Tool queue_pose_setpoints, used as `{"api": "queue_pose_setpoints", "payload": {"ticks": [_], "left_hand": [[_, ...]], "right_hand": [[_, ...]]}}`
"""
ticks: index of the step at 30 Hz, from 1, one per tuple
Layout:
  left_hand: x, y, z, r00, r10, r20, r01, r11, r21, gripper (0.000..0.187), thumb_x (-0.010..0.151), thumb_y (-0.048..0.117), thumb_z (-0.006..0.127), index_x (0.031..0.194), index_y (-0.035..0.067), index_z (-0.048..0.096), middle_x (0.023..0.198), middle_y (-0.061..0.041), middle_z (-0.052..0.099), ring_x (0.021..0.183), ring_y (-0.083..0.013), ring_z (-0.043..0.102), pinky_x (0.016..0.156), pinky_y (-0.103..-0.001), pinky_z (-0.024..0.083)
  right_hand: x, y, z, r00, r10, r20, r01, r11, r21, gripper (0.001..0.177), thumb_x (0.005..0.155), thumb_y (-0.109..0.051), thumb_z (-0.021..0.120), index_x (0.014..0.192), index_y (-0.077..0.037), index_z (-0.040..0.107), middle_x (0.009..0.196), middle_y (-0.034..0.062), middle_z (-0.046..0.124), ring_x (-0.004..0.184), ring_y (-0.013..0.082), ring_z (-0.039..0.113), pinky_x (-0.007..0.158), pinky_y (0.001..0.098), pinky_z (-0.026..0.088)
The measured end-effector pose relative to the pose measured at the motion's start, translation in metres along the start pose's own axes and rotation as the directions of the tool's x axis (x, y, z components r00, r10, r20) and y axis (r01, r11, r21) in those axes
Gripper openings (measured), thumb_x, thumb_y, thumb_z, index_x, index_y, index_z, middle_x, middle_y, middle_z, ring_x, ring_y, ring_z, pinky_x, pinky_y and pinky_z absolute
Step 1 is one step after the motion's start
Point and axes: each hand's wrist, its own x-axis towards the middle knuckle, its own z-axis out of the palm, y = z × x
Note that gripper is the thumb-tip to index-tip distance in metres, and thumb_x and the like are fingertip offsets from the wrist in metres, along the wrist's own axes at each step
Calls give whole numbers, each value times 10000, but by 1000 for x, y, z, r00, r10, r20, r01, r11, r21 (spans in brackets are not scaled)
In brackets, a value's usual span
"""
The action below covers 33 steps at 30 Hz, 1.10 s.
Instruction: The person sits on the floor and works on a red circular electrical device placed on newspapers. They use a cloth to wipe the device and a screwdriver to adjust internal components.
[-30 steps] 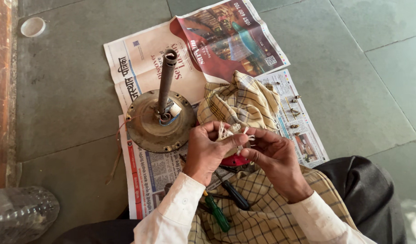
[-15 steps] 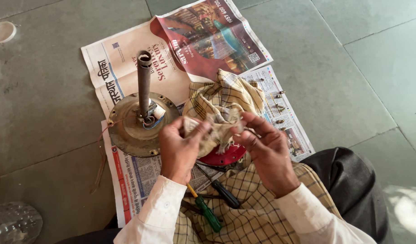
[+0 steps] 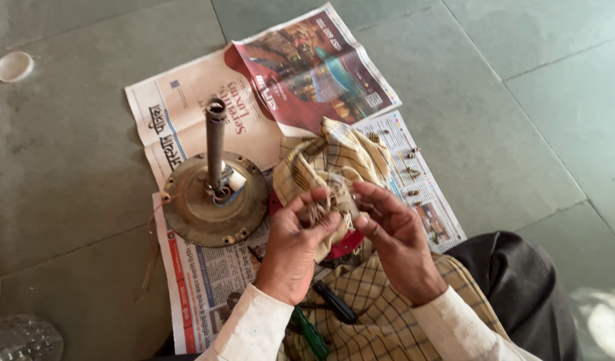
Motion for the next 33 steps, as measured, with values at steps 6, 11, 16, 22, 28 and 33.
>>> {"api": "queue_pose_setpoints", "payload": {"ticks": [6,11,16,22,28,33], "left_hand": [[2,5,0,1000,-13,-10,12,995,-95,520,784,-104,709,1264,1,536,1094,-178,685,918,-225,737,795,-334,651],[-3,5,6,995,66,-68,-60,995,81,525,771,-112,726,1253,-22,541,1090,-171,697,926,-246,739,784,-340,638],[-5,2,12,1000,16,-4,-17,995,-100,489,795,-34,763,1240,24,569,1080,-155,723,930,-194,749,812,-298,645],[2,-6,0,998,-5,63,10,997,-75,300,803,-25,773,1073,-7,642,986,-186,758,867,-224,757,764,-335,631],[7,-19,-11,997,-65,36,68,992,-104,313,788,-135,729,1062,-9,644,985,-125,712,816,-169,744,728,-285,630],[10,-20,-15,999,-22,27,20,997,69,364,759,-162,738,1088,-26,658,896,-42,590,685,-128,661,571,-245,574]], "right_hand": [[-5,0,-5,999,-4,37,0,996,89,503,997,-19,632,1486,21,519,1361,140,652,1235,197,613,1048,351,509],[-12,8,-12,1000,17,-5,-15,979,201,485,976,-19,614,1451,10,520,1363,116,654,1209,179,628,1033,344,512],[-12,13,-19,1000,-18,-18,18,999,40,458,995,30,612,1450,10,561,1319,120,664,1185,175,618,1021,342,507],[-14,14,-15,992,-78,96,94,979,-182,335,993,72,589,1323,19,605,1356,107,654,1237,179,643,1066,361,543],[-19,4,-9,995,28,98,-14,989,-149,324,960,107,599,1272,23,630,1377,105,652,1191,175,665,1001,354,591],[-20,3,-8,997,-36,75,63,912,-405,340,902,159,623,1210,24,673,1329,101,702,1126,163,715,921,308,634]]}}
